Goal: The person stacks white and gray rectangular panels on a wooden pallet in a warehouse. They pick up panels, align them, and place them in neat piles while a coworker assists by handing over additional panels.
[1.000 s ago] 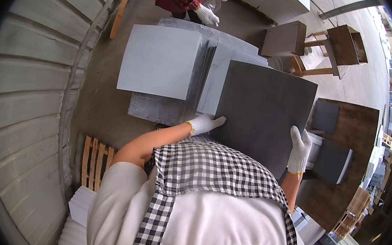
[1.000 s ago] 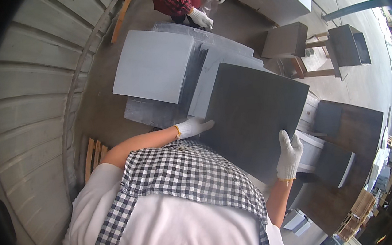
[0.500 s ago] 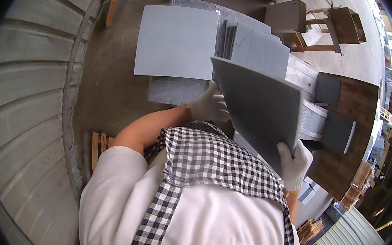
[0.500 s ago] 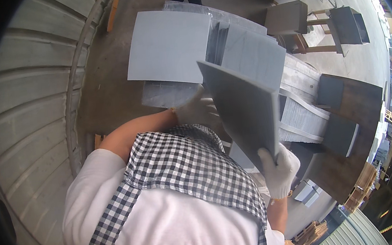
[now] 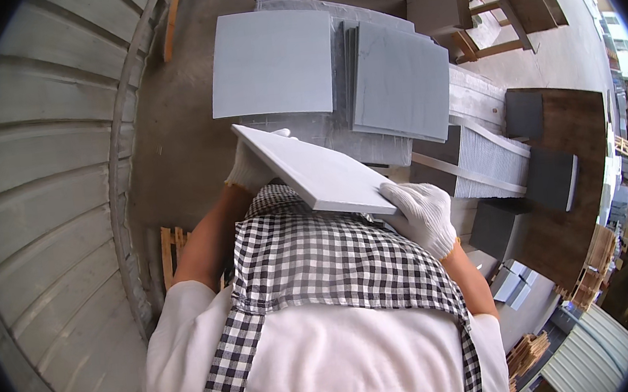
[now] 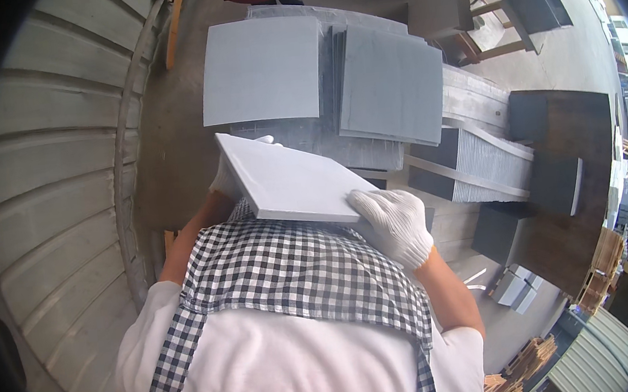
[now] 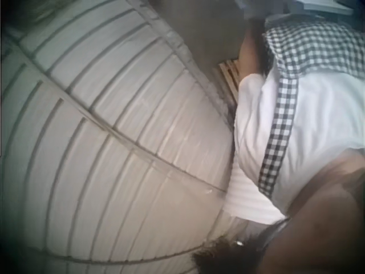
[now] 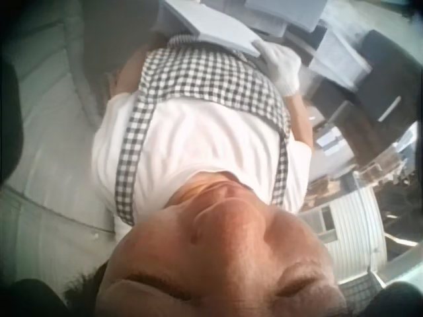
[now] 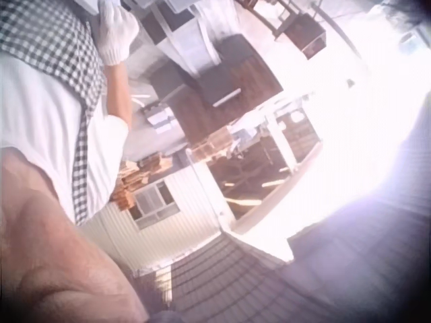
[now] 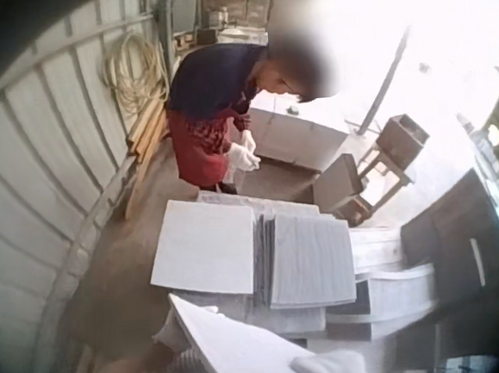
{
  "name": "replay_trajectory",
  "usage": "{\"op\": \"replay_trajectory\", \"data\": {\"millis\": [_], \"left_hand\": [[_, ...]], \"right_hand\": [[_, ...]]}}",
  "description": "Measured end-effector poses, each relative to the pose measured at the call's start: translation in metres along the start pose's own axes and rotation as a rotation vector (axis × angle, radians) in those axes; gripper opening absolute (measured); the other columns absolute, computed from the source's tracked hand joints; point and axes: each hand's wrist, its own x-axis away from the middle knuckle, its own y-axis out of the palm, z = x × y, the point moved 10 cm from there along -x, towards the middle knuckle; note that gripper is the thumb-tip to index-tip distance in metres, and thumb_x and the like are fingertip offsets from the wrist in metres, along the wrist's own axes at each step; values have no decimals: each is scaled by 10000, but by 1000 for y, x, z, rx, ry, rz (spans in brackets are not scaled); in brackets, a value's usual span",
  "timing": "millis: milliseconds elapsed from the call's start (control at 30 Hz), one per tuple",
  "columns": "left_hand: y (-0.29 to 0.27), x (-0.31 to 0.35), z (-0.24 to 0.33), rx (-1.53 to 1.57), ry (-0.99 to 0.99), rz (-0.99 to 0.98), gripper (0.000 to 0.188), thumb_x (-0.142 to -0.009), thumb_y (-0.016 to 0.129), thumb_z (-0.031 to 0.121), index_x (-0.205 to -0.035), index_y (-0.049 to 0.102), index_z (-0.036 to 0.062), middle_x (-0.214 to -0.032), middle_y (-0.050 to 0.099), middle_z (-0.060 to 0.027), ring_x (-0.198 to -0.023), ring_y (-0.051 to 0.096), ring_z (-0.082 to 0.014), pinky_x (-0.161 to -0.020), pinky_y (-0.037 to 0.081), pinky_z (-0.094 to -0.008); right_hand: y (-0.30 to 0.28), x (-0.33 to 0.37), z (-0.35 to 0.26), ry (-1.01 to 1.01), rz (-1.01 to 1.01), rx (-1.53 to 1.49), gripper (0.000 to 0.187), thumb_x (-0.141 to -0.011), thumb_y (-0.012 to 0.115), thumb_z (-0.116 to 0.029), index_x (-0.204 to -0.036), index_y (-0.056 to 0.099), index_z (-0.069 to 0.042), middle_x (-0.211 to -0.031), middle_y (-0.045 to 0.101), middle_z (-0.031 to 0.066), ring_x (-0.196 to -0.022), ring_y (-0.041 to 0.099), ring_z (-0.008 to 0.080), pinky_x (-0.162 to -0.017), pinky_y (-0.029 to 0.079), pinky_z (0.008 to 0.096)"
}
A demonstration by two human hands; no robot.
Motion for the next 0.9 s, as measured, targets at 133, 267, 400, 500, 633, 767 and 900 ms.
{"op": "replay_trajectory", "data": {"millis": [133, 267, 400, 500, 633, 767, 900], "left_hand": [[-23, 29, 10, 470, 13, 67, 773, -956, 373, 697, -1211, 600, 4, -1266, 593, -194, -1218, 551, -344, -1061, 435, -538], [-59, 51, 23, 446, 89, 262, 898, -953, 231, 786, -1305, 560, 28, -1323, 575, -169, -1248, 524, -335, -1111, 380, -537], [-63, 69, 40, 405, 163, 335, 870, -987, 249, 732, -1362, 521, -4, -1347, 556, -176, -1259, 501, -332, -1131, 348, -495], [-72, 73, 50, 383, 196, 201, 869, -989, 280, 710, -1372, 501, -38, -1412, 499, -169, -1299, 452, -315, -1129, 335, -451], [-52, 76, 57, 409, 250, -596, 872, -978, 321, 721, -1378, 505, -31, -1448, 478, -175, -1328, 441, -322, -1137, 340, -457], [-110, 71, 41, 375, 249, 58, 843, -981, 322, 724, -1259, 609, -18, -1388, 568, -183, -1296, 515, -344, -1145, 370, -473], [-117, 79, 34, 385, 176, 230, 756, -993, 430, 652, -1284, 607, -23, -1242, 651, -154, -1200, 583, -300, -1078, 441, -454]], "right_hand": [[28, -8, 5, -12, 28, -95, 449, -643, 817, -145, -1075, 713, -84, -1049, 748, 91, -968, 730, 263, -834, 585, 390], [52, -11, 9, -36, 54, -167, 393, -695, 805, -135, -1073, 710, -83, -1072, 745, 96, -999, 725, 271, -858, 587, 393], [67, -17, 19, -59, 108, -234, 385, -720, 810, -174, -1080, 707, -84, -1103, 740, 100, -1023, 717, 284, -879, 580, 399], [86, -14, 30, -6, 70, -255, 402, -746, 792, -192, -1127, 711, -94, -1136, 734, 94, -1087, 695, 285, -919, 561, 400], [104, -8, 36, 25, 76, -257, 386, -777, 761, -165, -1157, 713, -114, -1170, 726, 77, -1117, 682, 275, -946, 550, 383], [109, -3, 44, 28, 104, -244, 360, -778, 757, -172, -1134, 717, -133, -1180, 722, 52, -1104, 685, 247, -934, 562, 367], [120, 9, 55, 55, 106, -239, 373, -769, 768, -179, -1135, 709, -136, -1192, 714, 52, -1106, 681, 243, -922, 567, 366]]}}
